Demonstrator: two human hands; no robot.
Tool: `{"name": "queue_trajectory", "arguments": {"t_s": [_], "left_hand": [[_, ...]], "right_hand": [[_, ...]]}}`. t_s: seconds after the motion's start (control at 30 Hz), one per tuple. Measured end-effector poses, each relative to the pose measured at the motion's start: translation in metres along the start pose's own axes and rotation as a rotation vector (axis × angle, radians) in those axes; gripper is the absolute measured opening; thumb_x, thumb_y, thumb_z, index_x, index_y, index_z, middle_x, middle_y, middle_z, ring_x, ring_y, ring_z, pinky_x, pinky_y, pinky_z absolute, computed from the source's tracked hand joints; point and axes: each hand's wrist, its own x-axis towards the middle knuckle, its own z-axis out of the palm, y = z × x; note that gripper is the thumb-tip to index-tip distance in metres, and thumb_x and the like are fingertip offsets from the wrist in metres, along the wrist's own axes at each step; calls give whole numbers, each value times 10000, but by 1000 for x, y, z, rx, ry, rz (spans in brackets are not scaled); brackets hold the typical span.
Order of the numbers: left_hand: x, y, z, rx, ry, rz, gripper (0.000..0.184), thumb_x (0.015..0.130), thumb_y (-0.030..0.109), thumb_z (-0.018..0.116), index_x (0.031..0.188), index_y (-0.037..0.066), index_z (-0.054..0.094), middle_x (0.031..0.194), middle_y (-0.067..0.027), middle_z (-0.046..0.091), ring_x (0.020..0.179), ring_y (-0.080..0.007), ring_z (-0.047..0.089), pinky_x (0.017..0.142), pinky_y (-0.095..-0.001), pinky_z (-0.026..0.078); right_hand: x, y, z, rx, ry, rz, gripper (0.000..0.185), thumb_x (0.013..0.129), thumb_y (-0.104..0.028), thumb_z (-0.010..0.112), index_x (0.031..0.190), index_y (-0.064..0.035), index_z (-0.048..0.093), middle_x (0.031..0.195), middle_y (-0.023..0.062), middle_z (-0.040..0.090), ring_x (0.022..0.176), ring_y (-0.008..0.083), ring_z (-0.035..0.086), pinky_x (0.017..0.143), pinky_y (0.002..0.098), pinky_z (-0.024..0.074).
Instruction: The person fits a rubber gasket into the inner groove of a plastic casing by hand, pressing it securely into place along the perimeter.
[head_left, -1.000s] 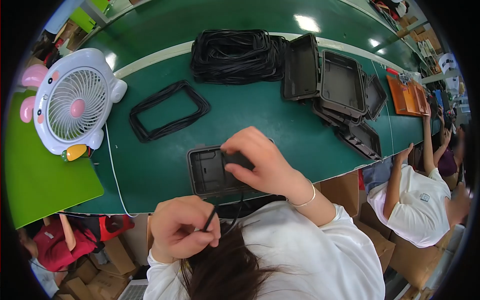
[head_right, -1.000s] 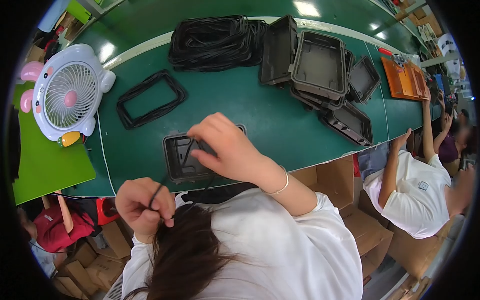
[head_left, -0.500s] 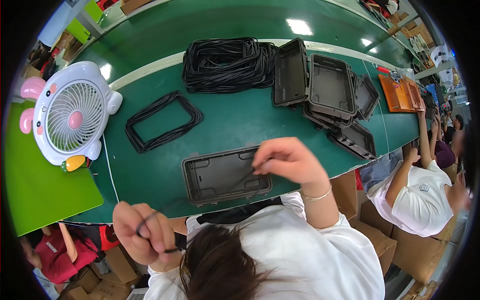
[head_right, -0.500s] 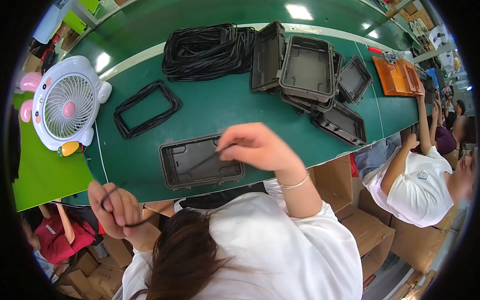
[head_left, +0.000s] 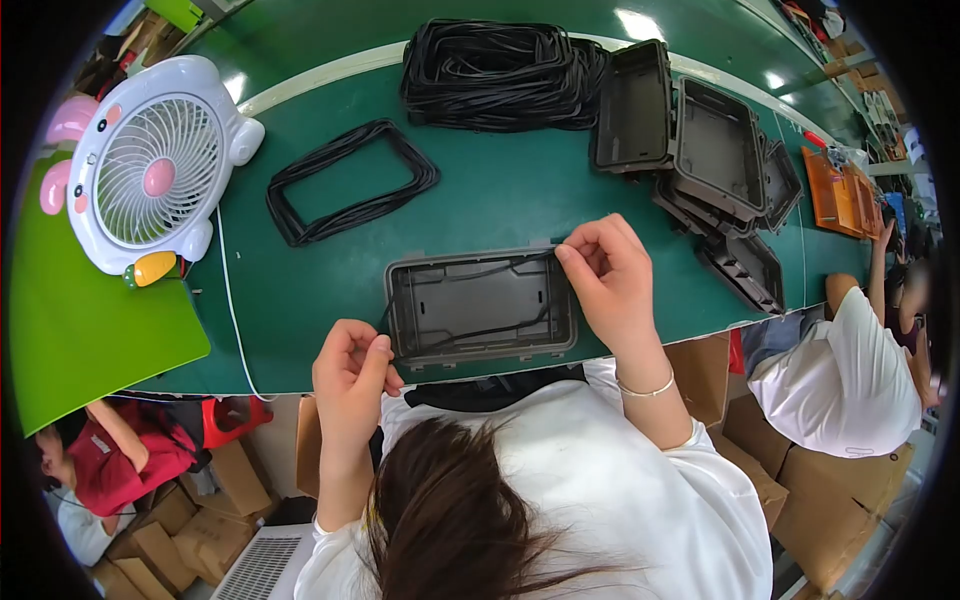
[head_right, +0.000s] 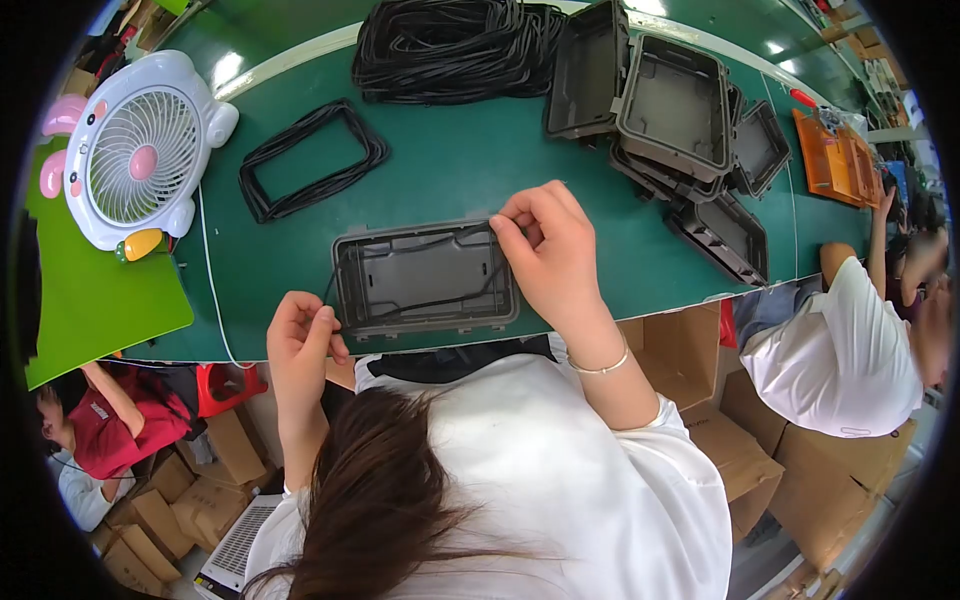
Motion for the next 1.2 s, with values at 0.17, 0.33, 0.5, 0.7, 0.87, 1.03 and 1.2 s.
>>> {"name": "queue_trajectory", "arguments": {"t_s": [0.17, 0.33, 0.5, 0.7, 0.87, 1.03, 1.2], "left_hand": [[-3, 3, 1, 118, -5, -9, 64, 917, 44, 558, 881, -4, 536, 657, -15, 553, 520, -55, 528, 464, -201, 434], [-7, 10, -8, 252, -67, -38, 88, 914, 45, 552, 848, -12, 538, 628, -13, 529, 509, -59, 502, 459, -214, 396], [-10, 16, -10, 354, -153, -24, 116, 913, 42, 549, 816, -18, 533, 621, -29, 521, 498, -69, 490, 457, -230, 372], [-9, 20, -9, 431, -172, -13, 124, 909, 53, 556, 813, -18, 523, 616, -67, 501, 514, -115, 464, 488, -276, 367], [-5, 7, -11, 498, -220, 123, 163, 921, 30, 529, 763, -2, 506, 567, 8, 466, 492, -40, 426, 449, -225, 312], [-1, -1, -15, 511, -253, 90, 202, 938, 56, 511, 746, -2, 497, 571, -11, 480, 486, -54, 437, 457, -235, 333], [1, 6, -11, 370, -313, -110, 281, 978, 130, 458, 727, 3, 478, 586, -29, 502, 467, -79, 458, 444, -242, 362]], "right_hand": [[2, 9, 3, 136, -18, 113, 85, 822, -31, 665, 882, -11, 608, 818, 26, 551, 663, 89, 490, 573, 222, 415], [-6, 12, -8, 244, -29, 234, 125, 888, -2, 580, 1012, -24, 573, 855, -37, 527, 689, 48, 460, 601, 191, 392], [-2, -5, -14, -8, -50, 44, 83, 800, 11, 642, 859, 6, 583, 758, 45, 549, 631, 121, 533, 565, 239, 439], [2, -11, -11, -153, -99, -19, 91, 784, 34, 649, 786, 2, 564, 730, 73, 543, 610, 164, 549, 539, 271, 443], [8, -5, -12, -134, -148, -19, 68, 794, 24, 647, 817, 7, 585, 747, 68, 547, 612, 160, 541, 551, 266, 440], [6, 7, -15, 176, -284, 327, 196, 911, -78, 575, 1064, 25, 641, 687, -22, 505, 567, 58, 443, 499, 213, 356], [3, 14, -17, 378, -400, 467, 299, 963, -145, 535, 1177, 44, 622, 628, -60, 466, 528, 25, 372, 470, 196, 289]]}}
